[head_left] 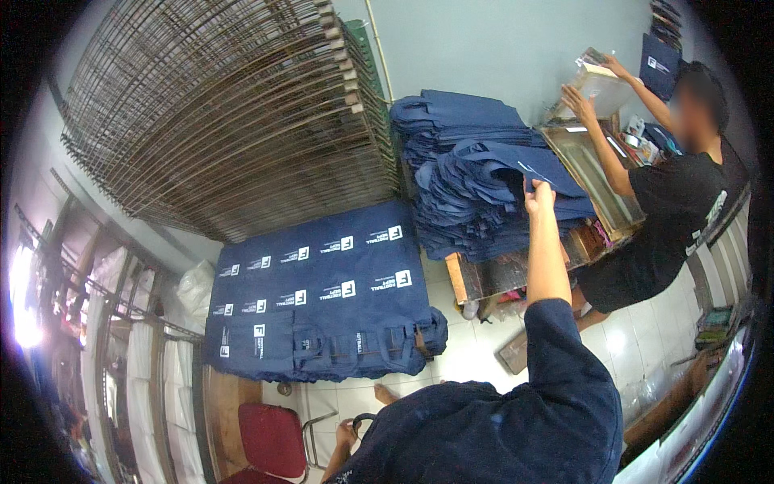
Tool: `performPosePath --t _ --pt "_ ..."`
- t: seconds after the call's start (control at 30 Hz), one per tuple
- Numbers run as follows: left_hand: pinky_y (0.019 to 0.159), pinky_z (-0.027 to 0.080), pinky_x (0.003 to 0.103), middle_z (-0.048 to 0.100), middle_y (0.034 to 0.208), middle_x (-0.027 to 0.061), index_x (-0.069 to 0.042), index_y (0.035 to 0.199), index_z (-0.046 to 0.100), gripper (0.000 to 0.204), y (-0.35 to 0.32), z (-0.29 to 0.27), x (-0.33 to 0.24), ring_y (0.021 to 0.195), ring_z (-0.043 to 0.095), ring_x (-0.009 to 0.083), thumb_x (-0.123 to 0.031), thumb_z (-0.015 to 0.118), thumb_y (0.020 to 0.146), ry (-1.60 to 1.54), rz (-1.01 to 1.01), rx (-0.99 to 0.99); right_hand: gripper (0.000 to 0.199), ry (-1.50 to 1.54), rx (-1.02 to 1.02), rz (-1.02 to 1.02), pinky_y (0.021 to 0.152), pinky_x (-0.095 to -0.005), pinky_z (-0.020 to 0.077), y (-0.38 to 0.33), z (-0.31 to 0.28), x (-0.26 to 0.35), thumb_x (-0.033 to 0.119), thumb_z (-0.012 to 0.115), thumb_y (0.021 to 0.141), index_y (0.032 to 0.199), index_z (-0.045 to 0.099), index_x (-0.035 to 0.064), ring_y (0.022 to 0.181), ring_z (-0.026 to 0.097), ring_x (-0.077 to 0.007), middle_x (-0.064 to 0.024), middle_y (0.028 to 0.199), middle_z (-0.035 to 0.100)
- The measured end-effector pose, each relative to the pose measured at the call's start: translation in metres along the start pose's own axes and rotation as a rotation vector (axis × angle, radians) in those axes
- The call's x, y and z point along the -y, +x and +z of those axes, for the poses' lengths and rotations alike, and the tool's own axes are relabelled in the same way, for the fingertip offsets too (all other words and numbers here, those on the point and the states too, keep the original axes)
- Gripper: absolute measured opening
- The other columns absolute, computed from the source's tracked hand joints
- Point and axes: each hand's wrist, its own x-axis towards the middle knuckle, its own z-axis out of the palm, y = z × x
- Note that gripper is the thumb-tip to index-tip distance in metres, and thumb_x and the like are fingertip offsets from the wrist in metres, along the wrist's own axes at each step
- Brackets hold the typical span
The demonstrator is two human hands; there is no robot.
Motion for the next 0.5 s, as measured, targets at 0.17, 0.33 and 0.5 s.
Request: performPosePath --t 0.17,0.33,0.5 --pt "0.074 0.047 0.029 0.063 0.087 0.0099 0.004 0.102 0.058 0.028 0.022 -0.018 -0.101 0.081 0.058 0.0163 -0.012 0.061 0.079 -0.351 -0.004 -0.303 0.04 -0.296 0.672 -0.046 0.063 -0.0336 0.0445 -0.146 0.046 0.061 0.003 0.055 0.072 0.106 0.04 0.0175 0.087 0.05 -0.0168 -0.0002 0.101 0.048" --pt "0.077 0.045 0.026 0.063 0.093 0.0096 0.0 0.097 0.061 0.024 0.067 -0.052 -0.219 0.086 0.058 0.015 -0.02 0.062 0.084 -0.488 0.319 -0.387 0.074 -0.411 1.235 0.019 0.091 -0.0349 0.0436 -0.277 0.073 0.087 0.011 0.054 0.065 0.134 0.029 -0.001 0.106 0.053 -0.0237 -0.0142 0.12 0.051" --pt "0.085 0.04 0.04 0.056 0.105 0.0102 -0.007 0.118 0.05 0.074 0.095 -0.06 -0.313 0.097 0.052 0.0211 -0.069 0.031 0.081 -1.07 0.1 0.182 0.084 -0.415 1.502 0.486 0.096 -0.0316 0.04 -0.359 0.078 0.053 0.005 0.048 0.05 0.131 0.032 -0.0073 0.109 0.052 -0.025 -0.0188 0.122 0.049"
